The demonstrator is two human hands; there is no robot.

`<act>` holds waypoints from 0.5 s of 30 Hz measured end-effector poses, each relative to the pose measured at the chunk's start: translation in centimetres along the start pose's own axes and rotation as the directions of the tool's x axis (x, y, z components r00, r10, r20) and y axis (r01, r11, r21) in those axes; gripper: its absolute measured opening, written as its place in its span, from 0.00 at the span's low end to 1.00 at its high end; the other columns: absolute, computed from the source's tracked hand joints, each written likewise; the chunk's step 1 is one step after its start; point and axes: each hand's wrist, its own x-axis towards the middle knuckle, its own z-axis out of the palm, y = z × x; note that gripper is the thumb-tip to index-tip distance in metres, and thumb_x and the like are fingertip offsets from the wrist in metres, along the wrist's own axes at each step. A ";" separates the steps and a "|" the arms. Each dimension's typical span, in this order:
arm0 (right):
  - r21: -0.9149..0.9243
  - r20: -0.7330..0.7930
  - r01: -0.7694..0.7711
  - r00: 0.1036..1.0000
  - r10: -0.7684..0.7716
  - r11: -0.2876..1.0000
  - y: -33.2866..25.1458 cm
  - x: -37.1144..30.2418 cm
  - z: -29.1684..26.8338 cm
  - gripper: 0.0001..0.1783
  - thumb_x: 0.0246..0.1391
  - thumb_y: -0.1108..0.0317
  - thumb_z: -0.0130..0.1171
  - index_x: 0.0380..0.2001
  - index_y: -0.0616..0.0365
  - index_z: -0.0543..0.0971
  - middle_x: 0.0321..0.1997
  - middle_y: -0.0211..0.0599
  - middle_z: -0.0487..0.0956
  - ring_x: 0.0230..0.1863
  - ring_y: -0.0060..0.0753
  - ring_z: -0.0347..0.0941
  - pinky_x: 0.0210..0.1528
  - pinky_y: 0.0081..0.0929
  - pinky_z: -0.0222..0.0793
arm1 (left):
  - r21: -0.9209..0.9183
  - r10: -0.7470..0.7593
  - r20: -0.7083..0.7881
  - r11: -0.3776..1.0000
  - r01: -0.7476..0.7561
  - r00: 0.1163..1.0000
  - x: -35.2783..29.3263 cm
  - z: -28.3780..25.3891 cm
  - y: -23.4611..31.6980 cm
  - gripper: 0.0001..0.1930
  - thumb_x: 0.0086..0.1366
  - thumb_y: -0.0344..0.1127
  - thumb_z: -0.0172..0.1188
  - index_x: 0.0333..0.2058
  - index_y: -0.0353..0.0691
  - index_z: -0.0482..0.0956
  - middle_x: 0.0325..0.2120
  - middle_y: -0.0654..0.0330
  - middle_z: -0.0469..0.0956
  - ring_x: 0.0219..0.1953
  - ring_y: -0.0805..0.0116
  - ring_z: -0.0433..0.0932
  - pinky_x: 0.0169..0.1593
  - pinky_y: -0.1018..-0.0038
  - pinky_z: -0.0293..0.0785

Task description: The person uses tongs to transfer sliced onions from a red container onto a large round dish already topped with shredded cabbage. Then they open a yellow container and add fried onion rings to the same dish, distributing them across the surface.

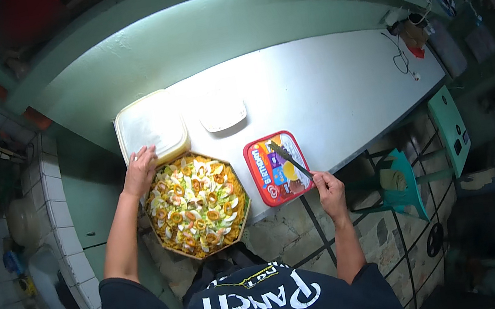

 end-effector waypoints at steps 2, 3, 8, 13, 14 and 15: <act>0.022 0.017 -0.031 0.999 0.030 0.999 0.4 0.5 -0.1 0.15 0.65 0.63 0.54 0.41 0.64 0.82 0.28 0.38 0.79 0.29 0.27 0.73 0.33 0.27 0.68 | -0.018 0.004 -0.008 1.000 -0.004 1.000 -0.2 -0.6 0.4 0.11 0.60 0.31 0.62 0.42 0.39 0.75 0.59 0.55 0.71 0.64 0.50 0.66 0.65 0.51 0.60; 0.054 0.023 -0.061 0.998 0.059 0.997 0.6 0.9 -0.1 0.15 0.65 0.63 0.54 0.42 0.64 0.82 0.28 0.38 0.79 0.29 0.26 0.73 0.33 0.27 0.68 | -0.027 -0.013 0.010 1.000 0.013 1.000 0.1 -0.9 0.8 0.11 0.60 0.32 0.62 0.41 0.39 0.75 0.59 0.55 0.71 0.64 0.49 0.67 0.65 0.52 0.60; 0.152 0.020 -0.029 0.999 0.026 0.988 0.8 5.6 1.4 0.15 0.64 0.63 0.55 0.42 0.63 0.82 0.32 0.38 0.81 0.31 0.26 0.76 0.35 0.26 0.71 | -0.241 -0.007 -0.241 0.969 -0.053 0.971 8.6 1.5 6.3 0.08 0.61 0.32 0.59 0.39 0.39 0.80 0.42 0.51 0.82 0.55 0.50 0.76 0.60 0.59 0.68; -0.164 0.178 0.144 0.977 -0.115 0.976 0.0 13.4 4.0 0.14 0.57 0.60 0.60 0.39 0.59 0.84 0.36 0.41 0.82 0.36 0.40 0.79 0.40 0.31 0.74 | 0.171 0.196 0.087 0.963 -0.208 0.977 17.6 8.5 11.7 0.29 0.56 0.29 0.59 0.58 0.37 0.70 0.59 0.51 0.71 0.60 0.49 0.71 0.58 0.54 0.71; -0.219 0.224 0.171 0.967 -0.121 0.961 -0.2 14.4 4.1 0.14 0.56 0.59 0.61 0.39 0.57 0.84 0.37 0.41 0.82 0.38 0.43 0.80 0.41 0.33 0.74 | 0.269 0.135 0.199 0.945 -0.187 0.971 18.3 9.4 12.1 0.37 0.54 0.31 0.60 0.64 0.38 0.61 0.65 0.54 0.63 0.63 0.49 0.68 0.57 0.50 0.72; -0.246 0.260 0.176 0.959 -0.110 0.953 -0.3 15.3 3.9 0.15 0.55 0.58 0.61 0.39 0.57 0.84 0.37 0.41 0.83 0.38 0.43 0.80 0.42 0.35 0.74 | 0.233 0.103 0.155 0.963 -0.138 0.982 19.0 10.1 12.2 0.38 0.53 0.31 0.61 0.64 0.38 0.61 0.65 0.53 0.64 0.63 0.48 0.68 0.58 0.52 0.71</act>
